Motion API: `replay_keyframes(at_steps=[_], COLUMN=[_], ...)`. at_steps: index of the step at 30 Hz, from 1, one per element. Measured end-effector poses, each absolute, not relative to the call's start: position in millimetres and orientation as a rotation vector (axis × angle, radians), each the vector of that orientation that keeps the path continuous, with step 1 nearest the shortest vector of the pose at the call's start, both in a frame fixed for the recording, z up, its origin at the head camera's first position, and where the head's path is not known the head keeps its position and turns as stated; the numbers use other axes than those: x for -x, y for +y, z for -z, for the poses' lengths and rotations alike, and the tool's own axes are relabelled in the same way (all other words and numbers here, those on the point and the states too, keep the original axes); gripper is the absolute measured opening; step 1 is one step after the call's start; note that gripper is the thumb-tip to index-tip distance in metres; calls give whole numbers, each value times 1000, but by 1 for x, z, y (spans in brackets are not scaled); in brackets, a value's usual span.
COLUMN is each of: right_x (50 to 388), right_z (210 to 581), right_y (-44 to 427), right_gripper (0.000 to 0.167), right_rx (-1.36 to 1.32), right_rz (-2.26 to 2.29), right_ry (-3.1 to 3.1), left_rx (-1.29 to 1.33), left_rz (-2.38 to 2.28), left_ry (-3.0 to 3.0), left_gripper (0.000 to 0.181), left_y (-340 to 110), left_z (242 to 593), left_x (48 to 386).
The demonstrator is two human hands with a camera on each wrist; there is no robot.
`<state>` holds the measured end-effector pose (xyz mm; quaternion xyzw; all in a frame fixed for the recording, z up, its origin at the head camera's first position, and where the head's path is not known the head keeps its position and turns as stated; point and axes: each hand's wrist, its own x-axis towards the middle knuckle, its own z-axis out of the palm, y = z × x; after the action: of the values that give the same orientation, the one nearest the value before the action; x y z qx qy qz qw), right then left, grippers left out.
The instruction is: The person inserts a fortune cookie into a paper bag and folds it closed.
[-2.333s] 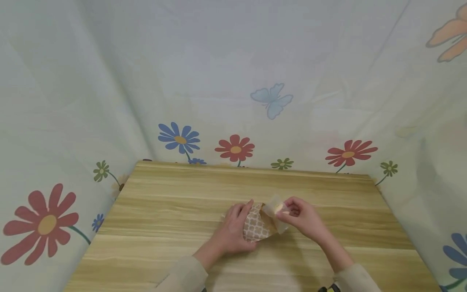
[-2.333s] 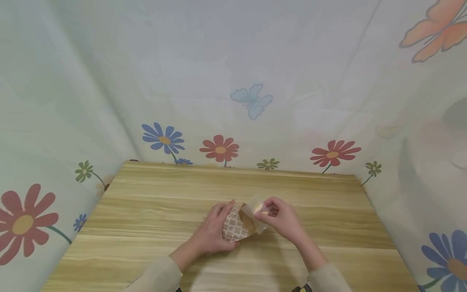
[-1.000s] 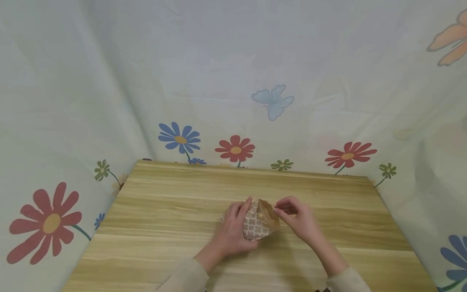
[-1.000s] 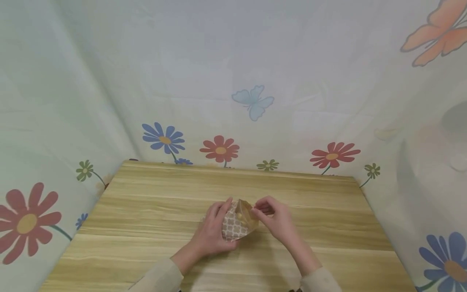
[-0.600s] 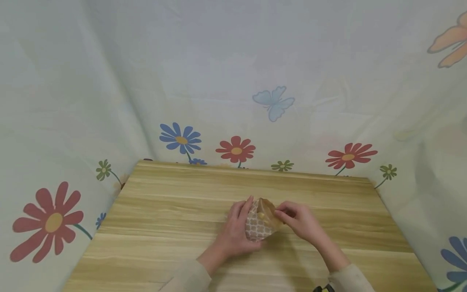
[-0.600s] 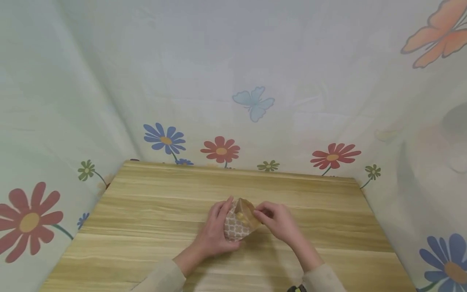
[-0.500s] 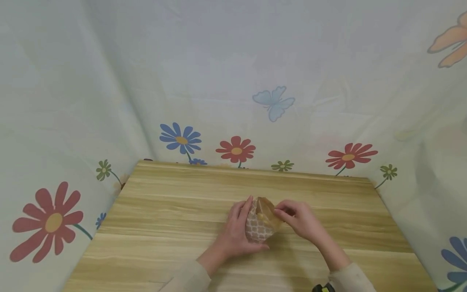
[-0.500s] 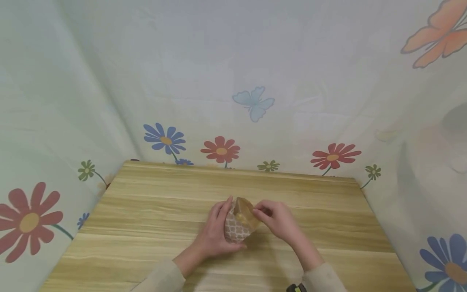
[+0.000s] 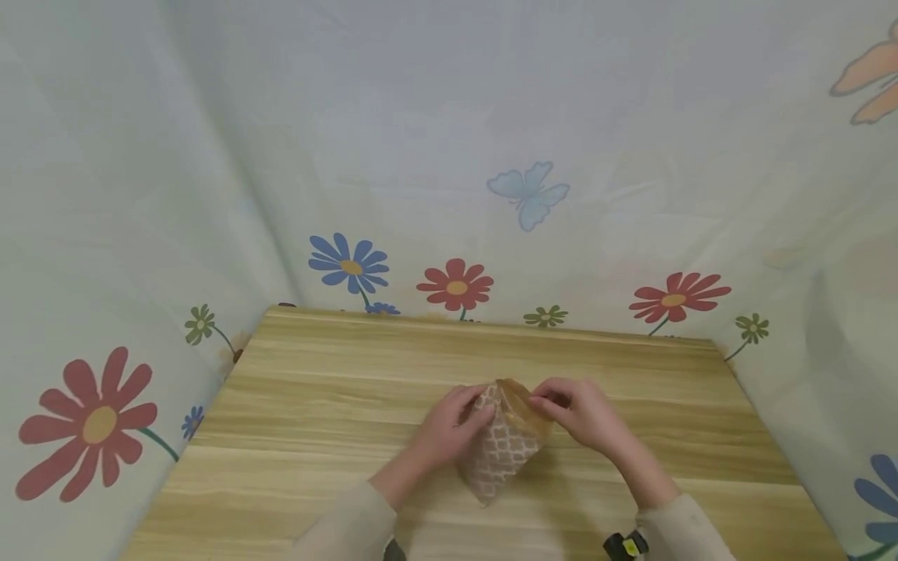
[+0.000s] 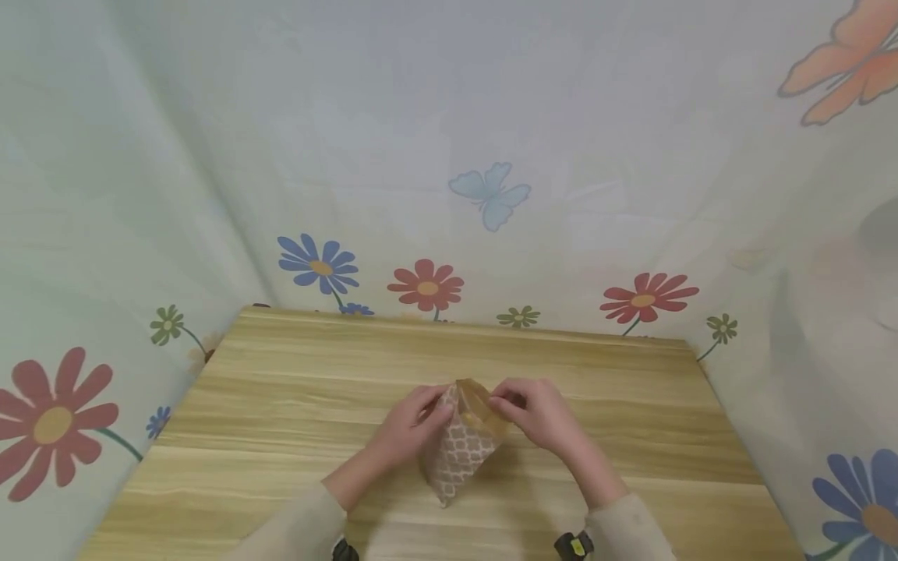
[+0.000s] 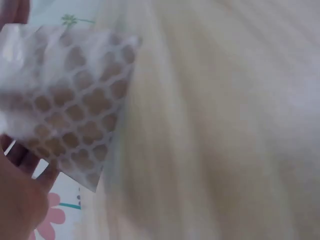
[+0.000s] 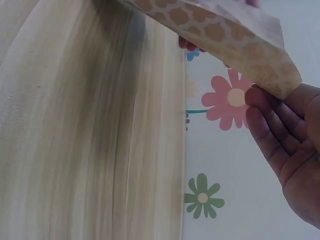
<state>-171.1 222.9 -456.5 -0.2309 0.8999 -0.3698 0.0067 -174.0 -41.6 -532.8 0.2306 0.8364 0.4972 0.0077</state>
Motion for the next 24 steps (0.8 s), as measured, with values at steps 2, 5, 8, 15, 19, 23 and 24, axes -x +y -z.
replay_keyframes(at_steps=[2,5,8,15,19,23,24], right_x=[174,178,184,195,197,189,185], right_z=[456,457,458,464,466,465,464], right_y=[223,223,223,222,219,216,215], right_gripper=[8,8,8,8,8,10,11], right_rx=[729,746,749,731,701,723,749], right_rz=[1161,1167,1164,1166,1155,1125,1117], right_ry=[2807,2786,2771,2731,2730,2852,2905], left_rx=[-682,-617,-583,-528,-476,-454,-451], left_rz=[-1616,-1627,-1627,-1726,-1755,-1761,-1763], left_ry=[2521,2449,2413,2366,2352,2349,2350], left_gripper=[48,45,47,43,43,45,46], left_y=[-42,-42,-41,-36,-35,-37,-37], left_z=[528,523,520,526,530,535,536], left_x=[178,184,187,188,187,186,186])
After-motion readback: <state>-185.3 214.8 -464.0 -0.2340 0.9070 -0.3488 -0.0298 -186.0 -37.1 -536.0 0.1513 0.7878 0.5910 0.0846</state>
